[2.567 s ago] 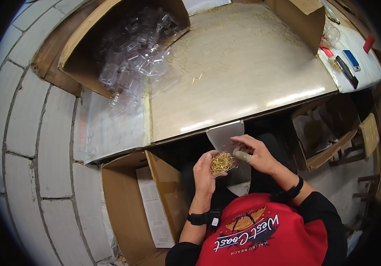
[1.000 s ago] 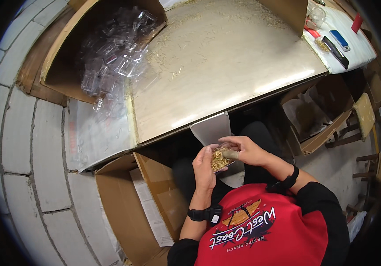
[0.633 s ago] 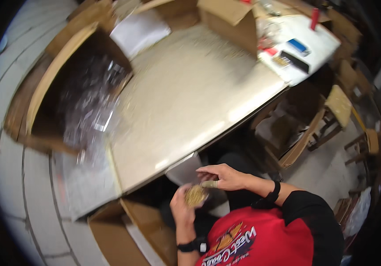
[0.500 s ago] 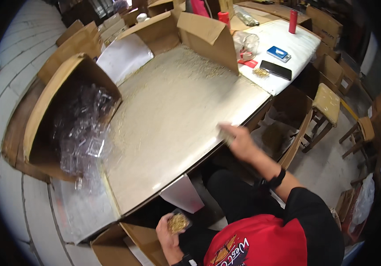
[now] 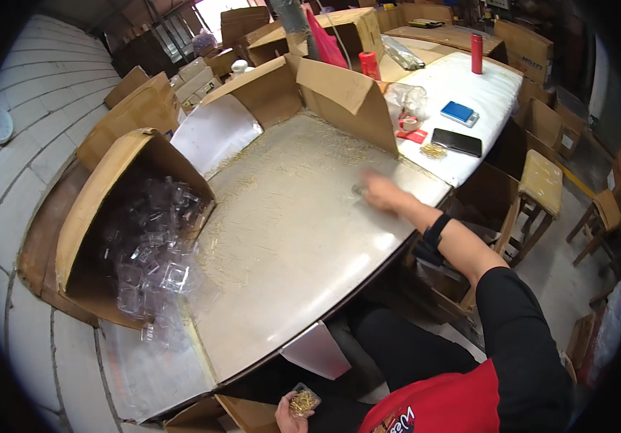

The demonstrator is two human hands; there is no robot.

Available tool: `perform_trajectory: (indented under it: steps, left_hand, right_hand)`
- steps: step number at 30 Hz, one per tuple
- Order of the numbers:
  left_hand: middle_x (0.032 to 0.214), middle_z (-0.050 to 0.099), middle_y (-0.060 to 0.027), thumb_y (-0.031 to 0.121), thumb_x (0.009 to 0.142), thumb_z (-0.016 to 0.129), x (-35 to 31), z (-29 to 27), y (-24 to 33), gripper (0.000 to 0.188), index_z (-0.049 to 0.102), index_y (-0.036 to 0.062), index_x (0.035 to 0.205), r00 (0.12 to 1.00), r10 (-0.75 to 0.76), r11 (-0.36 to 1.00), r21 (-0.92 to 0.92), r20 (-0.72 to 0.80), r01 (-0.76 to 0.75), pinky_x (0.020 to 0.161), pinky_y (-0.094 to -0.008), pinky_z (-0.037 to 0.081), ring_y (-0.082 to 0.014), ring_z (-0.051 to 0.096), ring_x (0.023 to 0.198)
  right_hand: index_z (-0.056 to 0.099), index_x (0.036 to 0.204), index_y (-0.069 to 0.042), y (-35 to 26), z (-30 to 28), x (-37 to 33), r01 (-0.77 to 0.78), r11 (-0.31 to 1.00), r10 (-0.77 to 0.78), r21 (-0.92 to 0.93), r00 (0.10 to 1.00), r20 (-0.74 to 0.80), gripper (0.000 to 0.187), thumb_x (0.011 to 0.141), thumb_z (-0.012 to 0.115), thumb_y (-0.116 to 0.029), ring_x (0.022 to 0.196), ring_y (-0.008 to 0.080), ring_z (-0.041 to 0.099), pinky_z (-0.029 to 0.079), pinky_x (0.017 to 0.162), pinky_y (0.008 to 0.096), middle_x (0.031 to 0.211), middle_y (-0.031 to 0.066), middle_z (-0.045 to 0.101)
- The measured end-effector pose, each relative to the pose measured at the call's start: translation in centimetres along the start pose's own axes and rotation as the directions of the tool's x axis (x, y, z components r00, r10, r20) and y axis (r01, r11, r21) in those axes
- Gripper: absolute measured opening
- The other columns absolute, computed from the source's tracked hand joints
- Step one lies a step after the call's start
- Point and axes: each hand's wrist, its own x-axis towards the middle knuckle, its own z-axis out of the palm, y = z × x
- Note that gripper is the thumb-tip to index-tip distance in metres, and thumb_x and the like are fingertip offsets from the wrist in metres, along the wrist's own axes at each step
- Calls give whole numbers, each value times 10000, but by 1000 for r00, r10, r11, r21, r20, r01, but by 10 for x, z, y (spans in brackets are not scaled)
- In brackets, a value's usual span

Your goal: The person sits at a table and repeatedly scoops small yellow items from a pile on the surface into small clear plastic containers. They then place the filled containers into a cardboard box.

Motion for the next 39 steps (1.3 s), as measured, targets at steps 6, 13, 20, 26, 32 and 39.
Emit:
perform_trajectory:
  steps: [6,13,20,26,32,39]
  left_hand:
    - [883,661,-103,245,932,507,-24,51,23,285,628,2,1020,968,31,988,152,-249,7,528,-268,506,-182,643,721]
    - [930,649,-154,253,950,478,12,23,-18,335,578,-52,1048,995,-23,999,22,-98,25,503,-360,582,-242,675,762]
    - [906,648,-148,281,980,439,18,21,-61,343,556,-30,1065,995,-61,998,-11,-83,60,581,-383,582,-237,672,749]
    - [917,657,-146,346,1000,354,22,53,-69,424,555,-16,1094,986,-165,983,80,-11,166,588,-365,589,-225,681,753]
    - [971,643,-124,322,1002,342,50,67,-102,399,541,-6,1109,995,-102,995,20,8,102,569,-364,578,-214,671,770]
    - [938,639,-79,338,987,382,37,85,-88,393,576,15,1098,990,-140,990,-25,15,141,604,-345,553,-173,650,781]
  right_hand:
    - [284,1433,-62,-3,-18,52,-206,929,244,-308,966,87,700,914,390,-520,1388,387,167,189,1128,469,1514,174,185]
    - [360,1380,-38,-106,42,-41,201,943,-129,-265,955,266,620,916,453,-437,1357,460,189,237,1101,483,1438,301,246]
    - [413,1335,-6,-151,70,-106,405,875,-450,264,882,139,509,923,511,-288,1353,367,279,244,1108,426,1410,257,346]
    - [434,1335,-46,-152,84,-114,287,956,-283,70,958,-54,498,924,517,-314,1351,356,288,240,1111,422,1397,208,398]
    - [472,1290,-21,-230,134,-143,603,798,-603,3,797,41,479,878,564,-247,1316,349,351,279,1092,423,1366,196,432]
    - [536,1181,-2,-217,89,-249,657,719,-693,227,700,170,450,747,649,-39,1239,315,459,370,1046,421,1263,160,524]
